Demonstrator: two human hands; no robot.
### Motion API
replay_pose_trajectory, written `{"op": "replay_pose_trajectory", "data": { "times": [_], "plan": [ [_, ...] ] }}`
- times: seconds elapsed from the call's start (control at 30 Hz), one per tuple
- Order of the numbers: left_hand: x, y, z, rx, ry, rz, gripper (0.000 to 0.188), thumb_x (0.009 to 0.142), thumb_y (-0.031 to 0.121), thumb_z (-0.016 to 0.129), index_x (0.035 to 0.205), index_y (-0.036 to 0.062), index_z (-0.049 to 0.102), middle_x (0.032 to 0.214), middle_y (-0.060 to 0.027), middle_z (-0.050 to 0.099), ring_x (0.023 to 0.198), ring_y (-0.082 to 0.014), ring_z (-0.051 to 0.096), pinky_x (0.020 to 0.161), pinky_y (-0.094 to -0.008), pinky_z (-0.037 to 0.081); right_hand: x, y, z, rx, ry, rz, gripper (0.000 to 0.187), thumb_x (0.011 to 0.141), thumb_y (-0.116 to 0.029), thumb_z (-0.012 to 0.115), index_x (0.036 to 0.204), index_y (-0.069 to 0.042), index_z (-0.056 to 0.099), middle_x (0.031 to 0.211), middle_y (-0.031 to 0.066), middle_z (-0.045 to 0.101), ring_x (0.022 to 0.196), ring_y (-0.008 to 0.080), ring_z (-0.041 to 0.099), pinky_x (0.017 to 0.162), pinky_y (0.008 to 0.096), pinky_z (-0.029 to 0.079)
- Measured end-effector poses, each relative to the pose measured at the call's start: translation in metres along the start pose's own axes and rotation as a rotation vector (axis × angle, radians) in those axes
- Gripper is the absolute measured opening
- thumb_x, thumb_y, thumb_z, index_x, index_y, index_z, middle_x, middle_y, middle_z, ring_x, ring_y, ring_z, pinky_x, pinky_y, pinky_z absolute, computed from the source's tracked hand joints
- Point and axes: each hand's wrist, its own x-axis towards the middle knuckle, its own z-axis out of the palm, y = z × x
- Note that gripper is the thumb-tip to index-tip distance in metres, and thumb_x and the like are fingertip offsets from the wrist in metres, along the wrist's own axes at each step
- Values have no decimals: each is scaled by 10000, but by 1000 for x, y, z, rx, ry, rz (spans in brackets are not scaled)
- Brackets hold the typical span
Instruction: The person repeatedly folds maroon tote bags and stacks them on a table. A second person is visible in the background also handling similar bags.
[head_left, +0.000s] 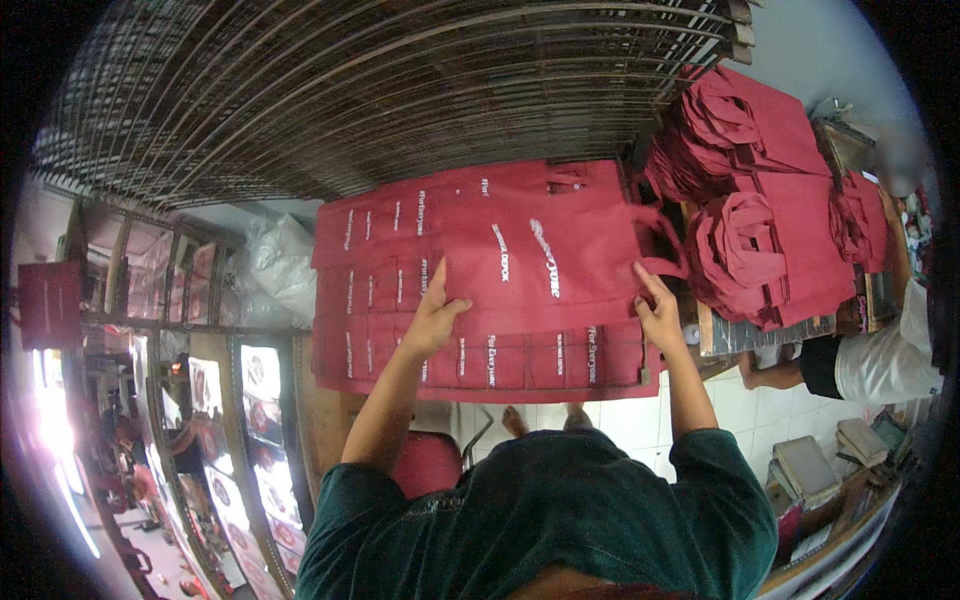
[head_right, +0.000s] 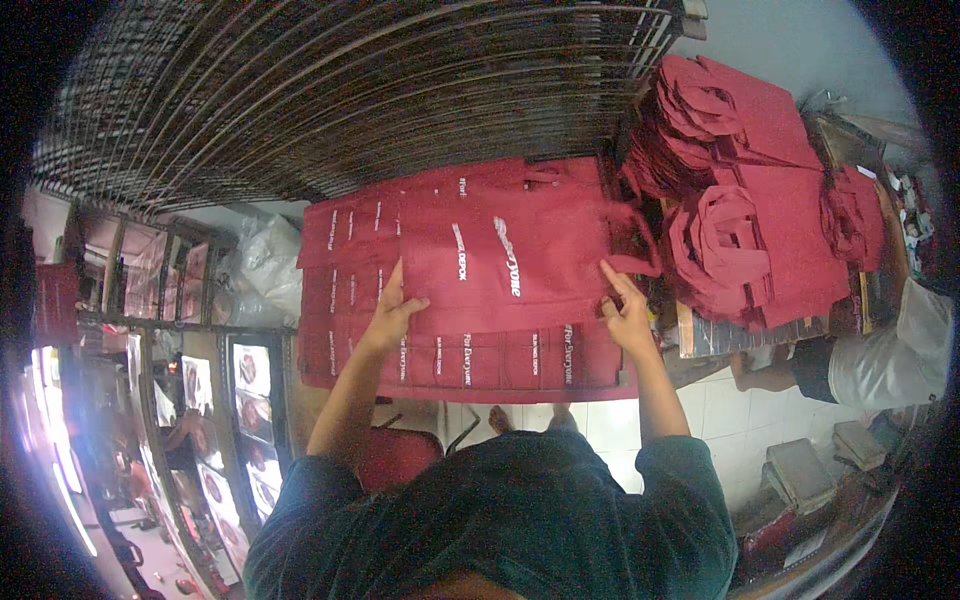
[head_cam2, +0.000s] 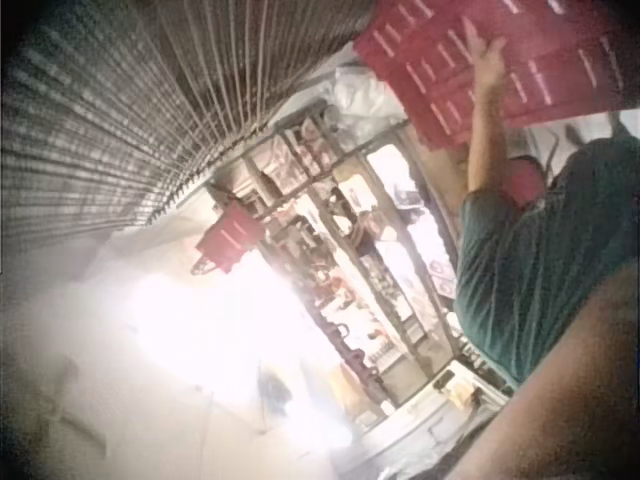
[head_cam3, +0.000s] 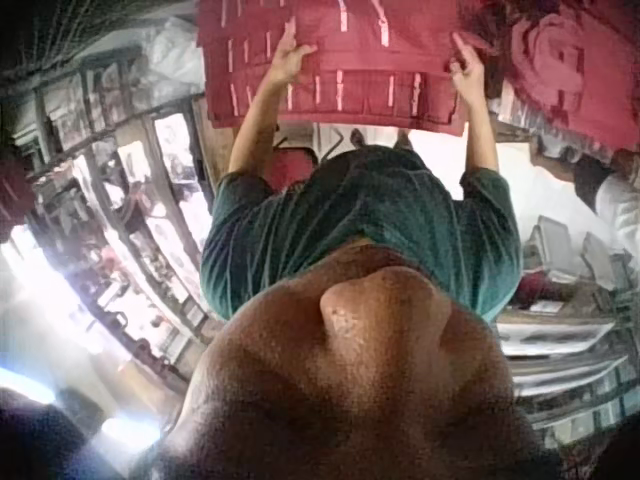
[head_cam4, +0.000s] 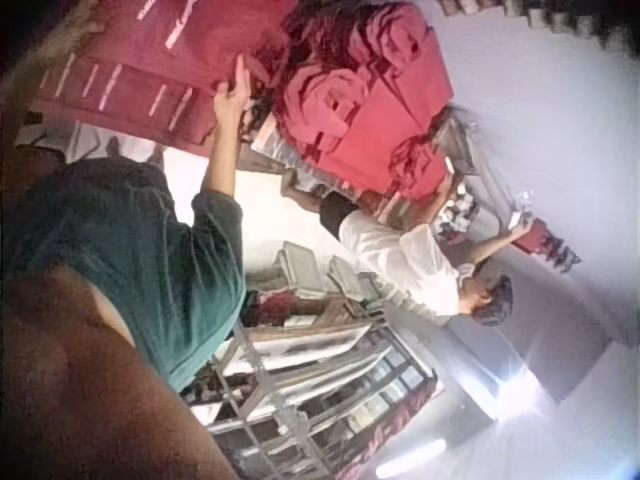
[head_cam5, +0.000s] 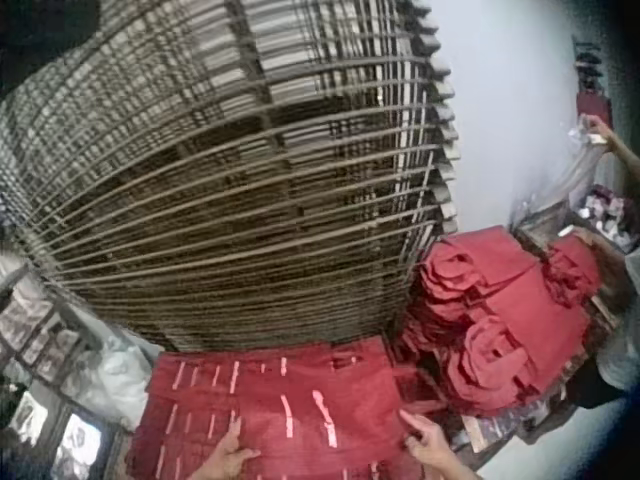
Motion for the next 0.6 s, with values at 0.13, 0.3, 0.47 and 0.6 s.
{"op": "replay_pose_trajectory", "data": {
  "times": [0.13, 0.3, 0.47, 0.6],
  "plan": [
    [64, -31, 8, -63, 98, -44, 762, 798, -61, 514, 1414, 93, 94, 1388, -127, 281, 1227, -206, 343, 1002, -322, 316, 36, 52, 5, 54, 162, 89, 608, 692, 67, 462, 1290, -38, 422, 1078, 182, 543, 1040, 272, 514, 932, 284, 351],
    [90, -112, 13, 96, 341, -1, 870, 793, -19, 562, 1415, 156, -20, 1179, -161, 462, 1009, -220, 530, 836, -341, 466, 109, 152, 40, -112, 273, 41, 605, 667, 48, 464, 1267, -30, 440, 1213, 227, 493, 1159, 353, 448, 982, 357, 340],
    [-19, -168, 21, 287, 92, -260, 920, 786, 37, 616, 1408, 120, -56, 1092, -156, 543, 857, -226, 599, 774, -354, 494, 158, 261, 60, -266, 434, 208, 510, 658, 16, 498, 1167, -9, 528, 1083, 206, 559, 1029, 351, 519, 923, 383, 391],
    [-169, -239, -9, 898, -238, -87, 856, 801, 93, 618, 1410, 113, 17, 912, -80, 610, 820, -183, 613, 828, -410, 480, 175, 279, 62, -334, 408, 430, 544, 682, -65, 512, 1222, -2, 476, 1096, 241, 546, 1043, 376, 509, 928, 392, 390]
  ]
}}
